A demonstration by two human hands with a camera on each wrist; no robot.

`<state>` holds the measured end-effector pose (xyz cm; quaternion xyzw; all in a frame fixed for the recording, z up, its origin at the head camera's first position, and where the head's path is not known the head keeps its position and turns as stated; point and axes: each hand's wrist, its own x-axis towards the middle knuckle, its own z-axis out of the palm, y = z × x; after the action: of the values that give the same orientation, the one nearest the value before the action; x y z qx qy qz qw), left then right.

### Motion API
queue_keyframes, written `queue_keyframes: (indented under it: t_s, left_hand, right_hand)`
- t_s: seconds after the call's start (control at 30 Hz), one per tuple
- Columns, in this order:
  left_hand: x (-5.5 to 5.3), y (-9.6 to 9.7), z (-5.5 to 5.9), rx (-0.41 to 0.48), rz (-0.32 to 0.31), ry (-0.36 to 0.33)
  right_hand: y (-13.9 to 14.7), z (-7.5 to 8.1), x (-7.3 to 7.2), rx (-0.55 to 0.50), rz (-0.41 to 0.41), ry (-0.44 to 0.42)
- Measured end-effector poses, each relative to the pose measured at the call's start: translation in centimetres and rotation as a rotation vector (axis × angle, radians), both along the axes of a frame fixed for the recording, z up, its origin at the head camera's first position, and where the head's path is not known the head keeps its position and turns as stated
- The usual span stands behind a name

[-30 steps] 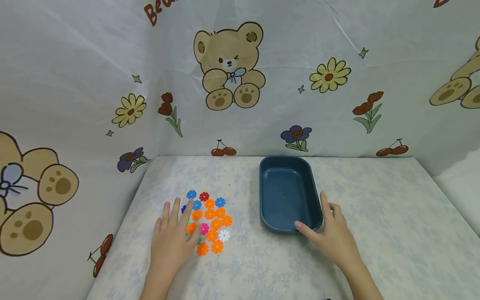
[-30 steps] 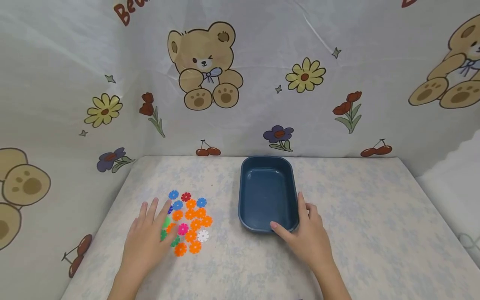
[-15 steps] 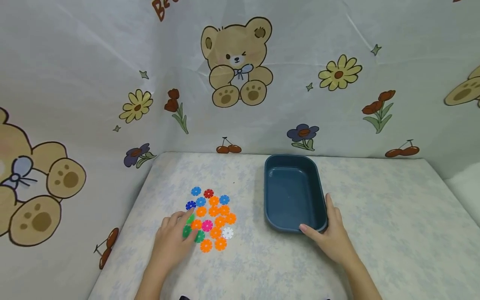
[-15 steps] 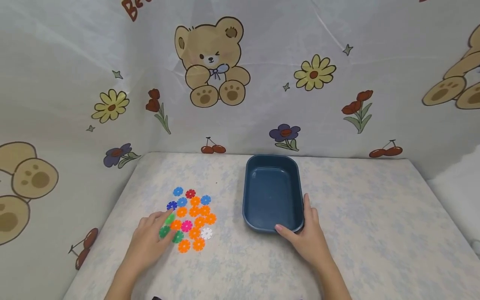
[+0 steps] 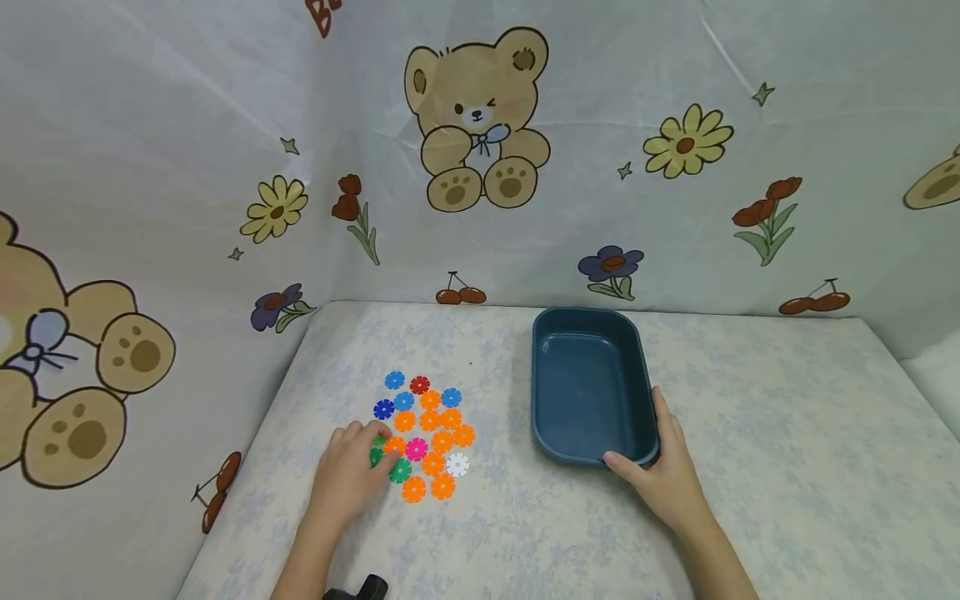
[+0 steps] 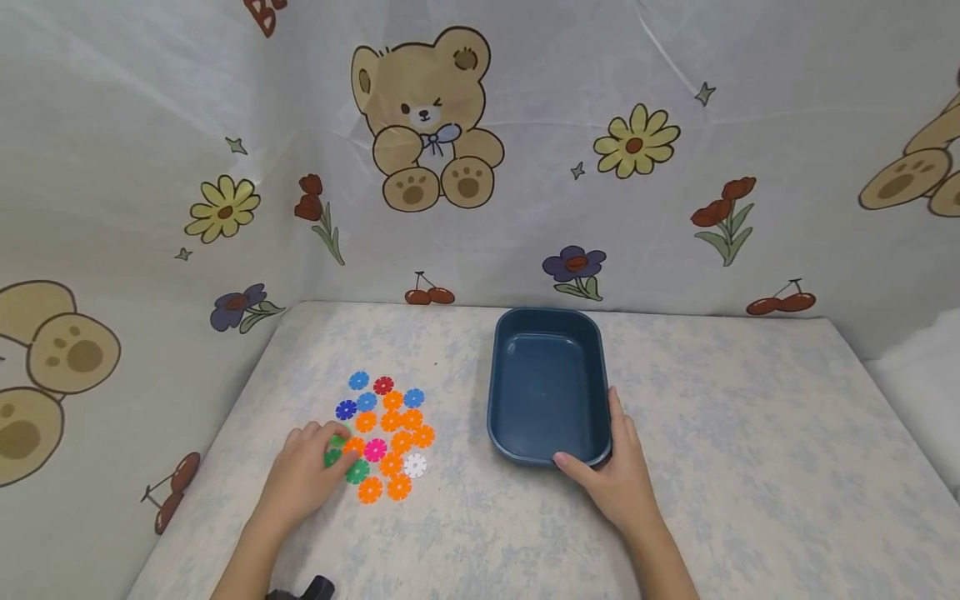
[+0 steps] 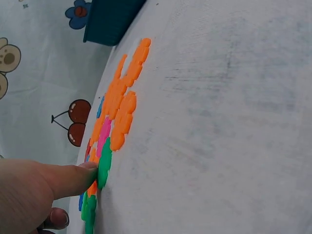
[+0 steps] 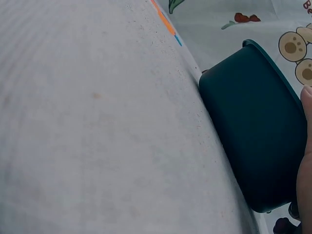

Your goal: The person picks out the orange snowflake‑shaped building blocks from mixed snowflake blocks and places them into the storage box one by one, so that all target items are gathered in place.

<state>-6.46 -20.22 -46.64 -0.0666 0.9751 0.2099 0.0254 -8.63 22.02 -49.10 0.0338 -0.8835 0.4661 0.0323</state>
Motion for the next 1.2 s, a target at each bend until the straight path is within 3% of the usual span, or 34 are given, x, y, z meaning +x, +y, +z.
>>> queue_keyframes:
  t_s: [0.23,0.5,0.83,0.93,1.03,1.2]
  left_hand:
    - [-0.5,0.4,0.4,0.002,-0.009,-0.033]
    - [-0.9,1.2,0.9,0.067,-0.004,-0.045]
    - [-0.9,1.8,1.2,0.129,-0.08,-0.056]
    - [-1.1,2.5,1.6,0.211,-0.084,-0.054]
    - [-1.6,3.6,2.4,0.368,-0.089,-0.061]
    - [-3.5,7.0,4.1,0.581,-0.146,-0.064]
  right_hand:
    - [0.2,-0.7,0.1,-0.029,-0.006,0.041]
    - [0.3,-1.2,0.1,-0.033,-0.012,0.049]
    - [0.3,-1.3,0.1,-0.033,-0.004,0.093]
    - [0.3,-1.3,0.1,-0.044,-0.003,0.112]
    - [0.4,-1.3,0.0,-0.045,-0.007,0.129]
    - [0.4,-1.6,0.0,-0.043,-0.019,0.138]
